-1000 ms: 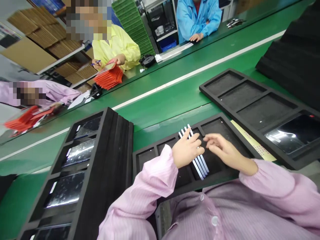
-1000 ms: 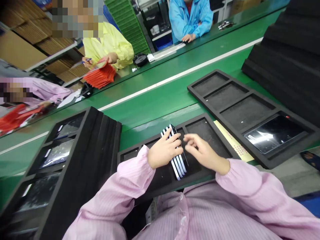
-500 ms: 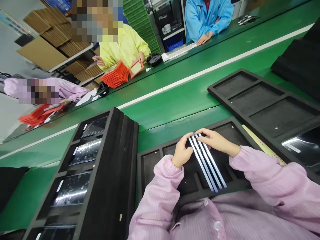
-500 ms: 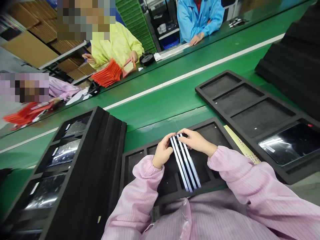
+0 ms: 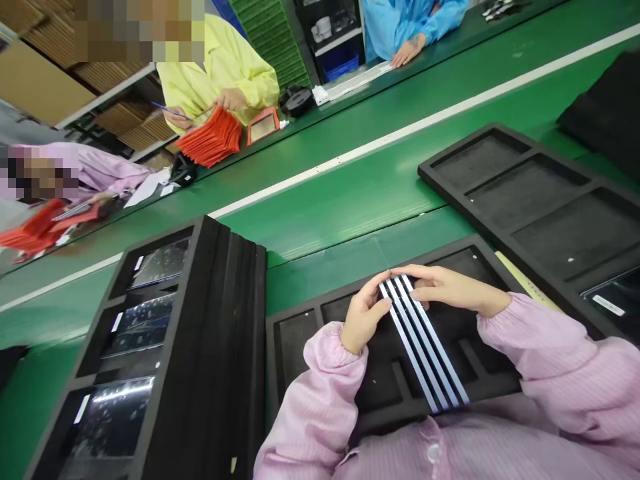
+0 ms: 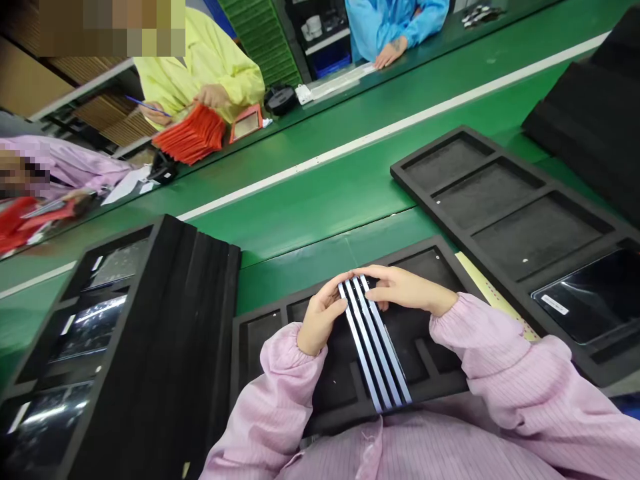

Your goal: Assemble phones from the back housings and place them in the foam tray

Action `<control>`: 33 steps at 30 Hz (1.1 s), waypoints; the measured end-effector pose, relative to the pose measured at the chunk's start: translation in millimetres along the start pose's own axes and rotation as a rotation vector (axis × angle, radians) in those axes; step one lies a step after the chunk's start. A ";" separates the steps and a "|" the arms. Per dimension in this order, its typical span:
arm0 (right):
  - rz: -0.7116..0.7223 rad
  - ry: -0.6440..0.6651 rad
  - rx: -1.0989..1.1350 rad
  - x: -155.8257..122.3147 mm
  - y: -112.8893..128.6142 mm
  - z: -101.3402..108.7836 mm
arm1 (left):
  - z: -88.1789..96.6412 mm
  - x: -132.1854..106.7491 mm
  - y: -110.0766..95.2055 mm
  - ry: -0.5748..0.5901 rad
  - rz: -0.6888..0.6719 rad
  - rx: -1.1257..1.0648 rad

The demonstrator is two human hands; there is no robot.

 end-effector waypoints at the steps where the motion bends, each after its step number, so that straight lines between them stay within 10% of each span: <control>1: 0.000 0.005 -0.004 0.1 -0.6 0.2 | 0.5 -0.2 1.0 0.003 0.021 -0.015; 33: -0.053 0.014 -0.016 -3.4 2.0 -3.6 | -6.3 -1.9 -1.1 0.027 0.088 0.012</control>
Point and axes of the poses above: each hand's wrist, its own x-axis towards the middle knuckle, its own z-axis out of the back of the hand, y = z × x, the point moved 9 cm from there along x, towards the middle knuckle, and after that the axes turned 6 degrees about y, right-handed, at the moved point
